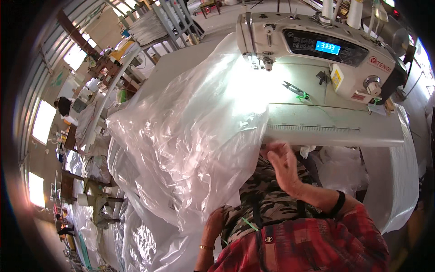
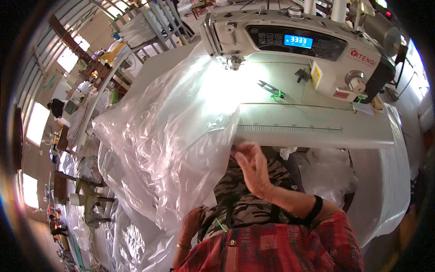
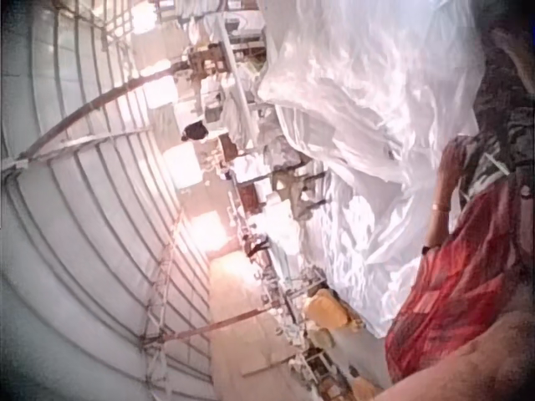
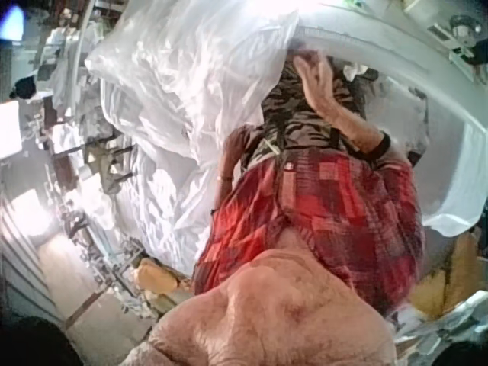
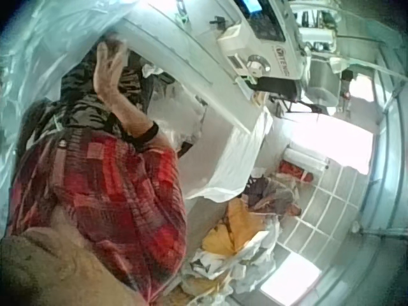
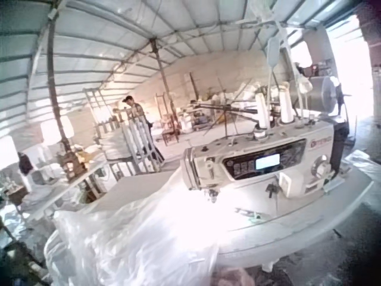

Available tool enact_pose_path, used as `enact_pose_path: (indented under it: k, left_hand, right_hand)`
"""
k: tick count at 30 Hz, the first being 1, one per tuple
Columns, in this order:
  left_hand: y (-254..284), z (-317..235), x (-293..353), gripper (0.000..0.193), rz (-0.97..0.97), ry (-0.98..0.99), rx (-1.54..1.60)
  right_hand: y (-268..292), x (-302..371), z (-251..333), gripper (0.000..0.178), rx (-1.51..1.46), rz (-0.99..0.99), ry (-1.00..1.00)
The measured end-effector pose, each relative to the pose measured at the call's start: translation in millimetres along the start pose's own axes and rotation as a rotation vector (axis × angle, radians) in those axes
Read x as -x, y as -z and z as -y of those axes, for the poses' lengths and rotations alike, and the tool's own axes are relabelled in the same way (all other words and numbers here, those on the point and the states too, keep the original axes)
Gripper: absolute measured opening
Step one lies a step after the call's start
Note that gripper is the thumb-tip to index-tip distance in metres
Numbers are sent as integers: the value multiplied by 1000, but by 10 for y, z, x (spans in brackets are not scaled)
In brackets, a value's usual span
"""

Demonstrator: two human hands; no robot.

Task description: Sewing the edges of a large white plastic bag using an industrial sewing machine.

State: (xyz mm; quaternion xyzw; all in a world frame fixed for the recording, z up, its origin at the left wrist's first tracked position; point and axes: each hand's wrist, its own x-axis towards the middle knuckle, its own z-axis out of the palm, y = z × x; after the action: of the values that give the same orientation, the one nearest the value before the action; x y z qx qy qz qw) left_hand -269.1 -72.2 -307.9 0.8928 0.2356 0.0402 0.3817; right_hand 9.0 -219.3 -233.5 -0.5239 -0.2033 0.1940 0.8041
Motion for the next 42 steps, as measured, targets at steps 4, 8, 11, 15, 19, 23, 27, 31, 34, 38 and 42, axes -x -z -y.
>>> enact_pose_path:
  k: [4, 8, 11, 15, 19, 23, 27, 31, 34, 38, 42]
  left_hand:
    - [-148, 380, 43, 38, 198, 410, 63]
    - [-214, 540, -82, 39, 139, 334, 236]
    - [-219, 600, -210, 40, 93, 354, 368]
    - [-230, 672, -371, 41, 21, 420, 591]
    - [-251, 917, -514, 42, -92, 464, 772]
    - [-78, 1481, -763, 43, -309, 442, 864]
    - [990, 1864, -1310, 44, -680, 164, 253]
    - [2659, 1099, -1906, 43, -1184, -477, 222]
    - [3721, 185, -1796, 45, -886, -476, 719]
    - [4610, -264, -2050, 53, -833, -334, 1024]
    - [4786, 257, -2100, 63, -871, -200, 1148]
  right_hand:
    - [-90, 89, -425, 40, 100, 76, -280]
    - [-334, -94, -502, 31, -198, 321, -409]
    - [-373, -96, -223, 17, -161, 323, -408]
    - [-71, 124, 365, 18, -429, 426, -460]
    - [245, 150, 812, 28, -590, 316, -462]
    - [322, 272, 915, 37, -602, 176, -466]
    - [392, 349, 833, 34, -604, 156, -564]
    - [522, 397, 699, 34, -395, 152, -484]
    - [470, 341, 389, 25, -237, 100, -618]
    - [311, 279, -114, 31, 94, 302, -651]
    - [173, 266, -315, 32, 216, 306, -628]
